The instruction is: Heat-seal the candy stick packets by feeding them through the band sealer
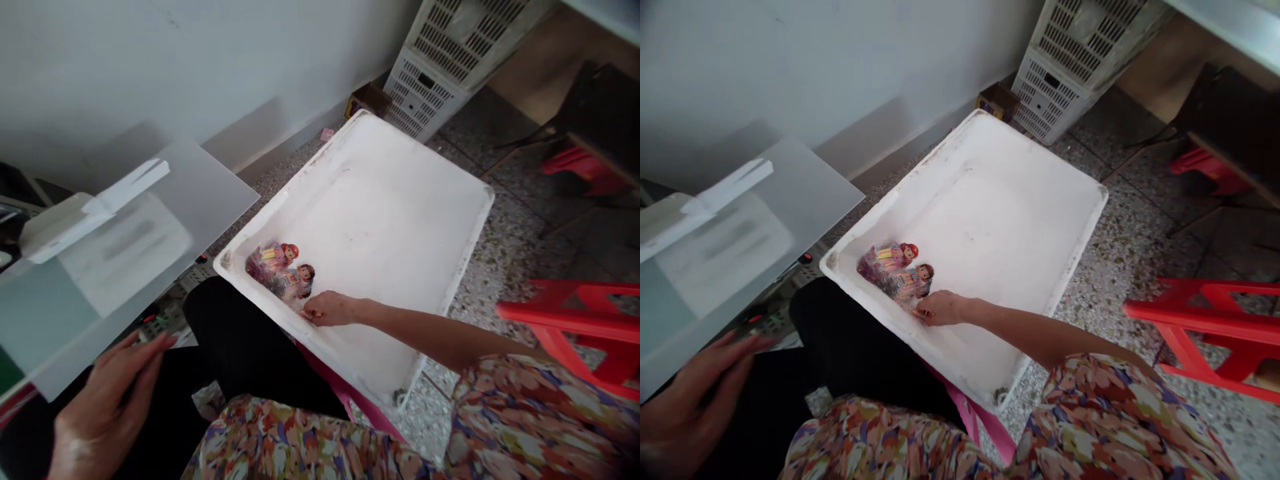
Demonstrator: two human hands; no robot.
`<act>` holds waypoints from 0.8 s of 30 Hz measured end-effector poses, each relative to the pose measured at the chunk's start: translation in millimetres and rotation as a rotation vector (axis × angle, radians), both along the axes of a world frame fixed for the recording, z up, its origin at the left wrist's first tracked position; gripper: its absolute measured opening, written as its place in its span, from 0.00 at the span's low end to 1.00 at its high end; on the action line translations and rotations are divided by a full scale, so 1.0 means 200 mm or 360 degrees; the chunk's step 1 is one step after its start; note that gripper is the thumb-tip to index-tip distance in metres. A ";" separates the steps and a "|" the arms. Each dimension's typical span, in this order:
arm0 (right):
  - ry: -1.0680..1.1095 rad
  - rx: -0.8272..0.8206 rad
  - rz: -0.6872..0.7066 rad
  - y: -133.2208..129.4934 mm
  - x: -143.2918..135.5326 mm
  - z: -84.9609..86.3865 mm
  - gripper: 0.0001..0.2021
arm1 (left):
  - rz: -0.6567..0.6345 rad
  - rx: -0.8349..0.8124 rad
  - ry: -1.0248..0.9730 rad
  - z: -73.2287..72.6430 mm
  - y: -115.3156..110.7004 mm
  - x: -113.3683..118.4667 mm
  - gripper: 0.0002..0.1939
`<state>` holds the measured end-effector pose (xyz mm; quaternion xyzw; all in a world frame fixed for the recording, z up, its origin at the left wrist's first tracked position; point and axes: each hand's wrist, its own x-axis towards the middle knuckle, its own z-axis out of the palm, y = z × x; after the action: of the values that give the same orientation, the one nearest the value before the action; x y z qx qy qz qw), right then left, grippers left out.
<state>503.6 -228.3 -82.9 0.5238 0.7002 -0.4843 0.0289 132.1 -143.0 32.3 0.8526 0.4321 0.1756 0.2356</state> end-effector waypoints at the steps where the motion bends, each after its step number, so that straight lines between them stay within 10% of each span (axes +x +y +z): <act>1: 0.0052 0.0004 -0.0067 0.00 0.01 0.00 0.05 | 0.0009 -0.0004 -0.0020 -0.02 -0.01 0.04 0.28; 8: 0.0681 0.0027 -0.0723 -0.04 0.12 0.11 0.06 | -0.0324 0.0114 -0.0258 -0.06 -0.09 0.39 0.22; 16: 0.0926 0.0444 -0.0934 0.12 -0.09 0.55 0.08 | -0.0157 -0.0036 -0.0403 -0.11 -0.20 0.70 0.33; 24: 0.0941 0.0763 -0.0934 0.49 -0.33 0.82 0.13 | 0.0368 -0.0933 -0.1292 0.05 0.13 0.50 0.18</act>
<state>438.5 -130.1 80.5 0.5312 0.5929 -0.4250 -0.4309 232.1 -116.7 42.4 0.5605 0.4284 0.3889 0.5925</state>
